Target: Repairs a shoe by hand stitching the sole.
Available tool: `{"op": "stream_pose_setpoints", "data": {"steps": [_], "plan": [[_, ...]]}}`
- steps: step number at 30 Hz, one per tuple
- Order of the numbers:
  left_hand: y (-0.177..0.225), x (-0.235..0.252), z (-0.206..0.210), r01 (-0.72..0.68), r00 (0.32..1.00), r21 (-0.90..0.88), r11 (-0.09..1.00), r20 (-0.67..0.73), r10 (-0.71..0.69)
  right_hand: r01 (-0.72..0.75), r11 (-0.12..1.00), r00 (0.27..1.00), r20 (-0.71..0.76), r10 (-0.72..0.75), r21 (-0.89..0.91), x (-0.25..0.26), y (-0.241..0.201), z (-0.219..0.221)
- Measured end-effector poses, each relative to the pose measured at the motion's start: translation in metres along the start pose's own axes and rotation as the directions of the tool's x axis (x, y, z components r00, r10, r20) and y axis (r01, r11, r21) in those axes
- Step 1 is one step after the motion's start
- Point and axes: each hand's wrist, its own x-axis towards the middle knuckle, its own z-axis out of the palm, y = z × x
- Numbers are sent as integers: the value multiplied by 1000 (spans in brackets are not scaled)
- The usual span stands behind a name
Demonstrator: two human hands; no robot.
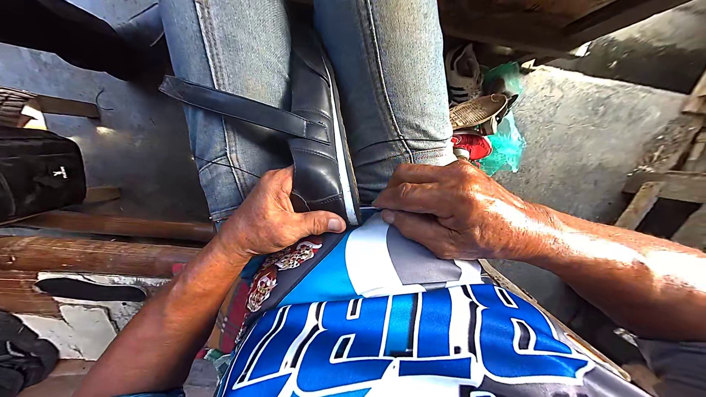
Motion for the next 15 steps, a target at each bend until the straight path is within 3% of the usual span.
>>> {"op": "stream_pose_setpoints", "data": {"steps": [15], "plan": [[-8, 5, 4, -60, 995, 57, 997, -72, 64, -59, 993, 997, 35, 62, -101, 19, -7, 14]]}}
